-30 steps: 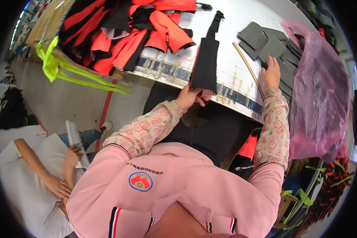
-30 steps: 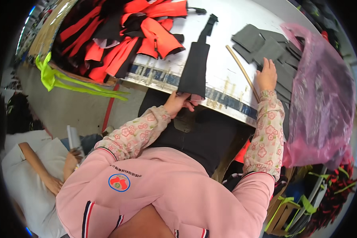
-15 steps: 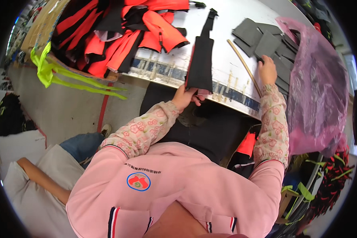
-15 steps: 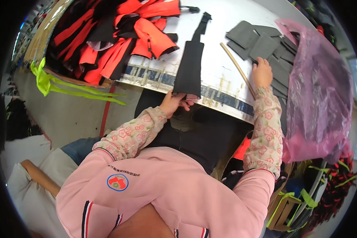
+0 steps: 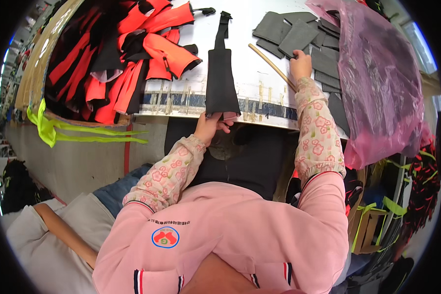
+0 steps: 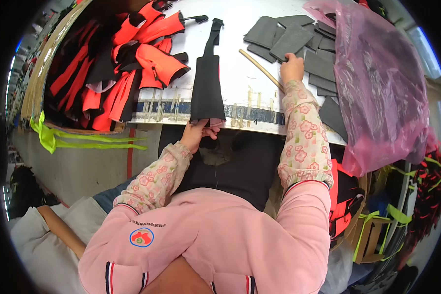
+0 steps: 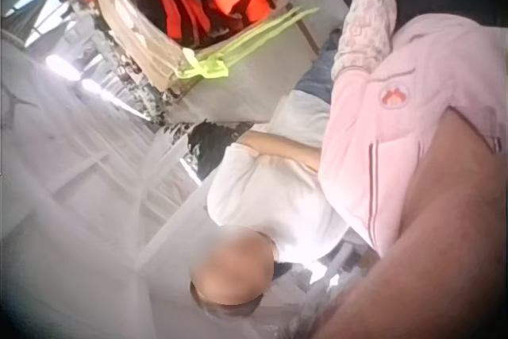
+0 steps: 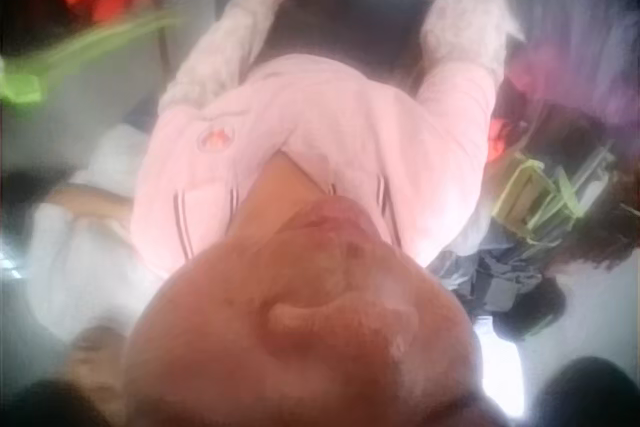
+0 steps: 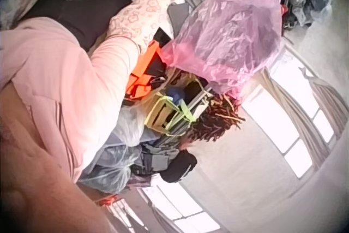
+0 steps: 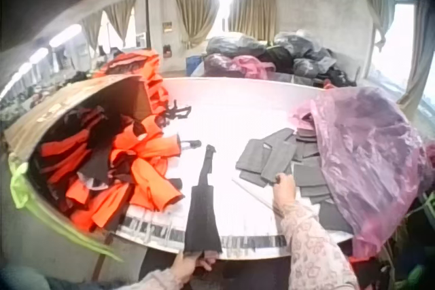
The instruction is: Assembling life jackets by stuffing foam inserts into fabric pockets using a wooden stick.
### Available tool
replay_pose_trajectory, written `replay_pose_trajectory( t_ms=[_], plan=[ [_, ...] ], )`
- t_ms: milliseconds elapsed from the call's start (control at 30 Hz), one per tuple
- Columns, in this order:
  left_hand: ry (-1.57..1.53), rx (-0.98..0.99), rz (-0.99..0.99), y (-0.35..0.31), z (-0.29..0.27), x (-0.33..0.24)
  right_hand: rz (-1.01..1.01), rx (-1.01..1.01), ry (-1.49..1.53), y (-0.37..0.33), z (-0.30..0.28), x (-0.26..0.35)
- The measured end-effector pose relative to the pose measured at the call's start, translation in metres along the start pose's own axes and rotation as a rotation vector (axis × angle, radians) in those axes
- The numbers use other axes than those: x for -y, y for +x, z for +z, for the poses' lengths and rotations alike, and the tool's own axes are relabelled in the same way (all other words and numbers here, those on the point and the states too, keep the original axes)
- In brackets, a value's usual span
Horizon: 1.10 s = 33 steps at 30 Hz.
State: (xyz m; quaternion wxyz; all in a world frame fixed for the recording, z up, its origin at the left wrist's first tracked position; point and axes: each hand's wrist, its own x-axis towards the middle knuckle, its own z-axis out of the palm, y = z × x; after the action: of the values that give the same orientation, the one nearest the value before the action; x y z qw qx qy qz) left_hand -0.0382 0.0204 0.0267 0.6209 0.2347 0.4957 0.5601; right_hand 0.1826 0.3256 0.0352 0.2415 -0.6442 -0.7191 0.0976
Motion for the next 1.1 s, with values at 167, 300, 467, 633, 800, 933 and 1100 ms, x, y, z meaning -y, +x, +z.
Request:
replay_pose_trajectory(
  t_ms=[167,300,467,633,800,933,1100],
  plan=[
    [0.005,-0.018,0.023,-0.002,-0.001,0.003,-0.298,-0.133,-0.109,-0.020,-0.013,0.024],
    [0.084,-0.025,-0.021,-0.004,0.002,0.002,-0.210,-0.036,-0.275,-0.005,-0.005,0.024],
    [0.074,0.011,0.003,-0.002,-0.001,0.004,-0.233,-0.044,-0.364,-0.007,0.000,0.019],
    [0.054,0.003,0.019,0.001,0.002,0.005,-0.548,-0.268,-0.399,-0.058,-0.056,0.055],
    [0.023,-0.004,0.045,0.000,-0.002,0.005,-0.629,0.277,-0.383,-0.149,-0.109,0.095],
    [0.016,0.000,0.045,0.002,-0.004,0.008,-0.716,0.306,-0.067,-0.139,-0.101,0.071],
    [0.012,0.009,0.042,0.000,-0.002,0.004,-0.302,0.298,-0.312,-0.107,-0.065,0.029]
  ],
)
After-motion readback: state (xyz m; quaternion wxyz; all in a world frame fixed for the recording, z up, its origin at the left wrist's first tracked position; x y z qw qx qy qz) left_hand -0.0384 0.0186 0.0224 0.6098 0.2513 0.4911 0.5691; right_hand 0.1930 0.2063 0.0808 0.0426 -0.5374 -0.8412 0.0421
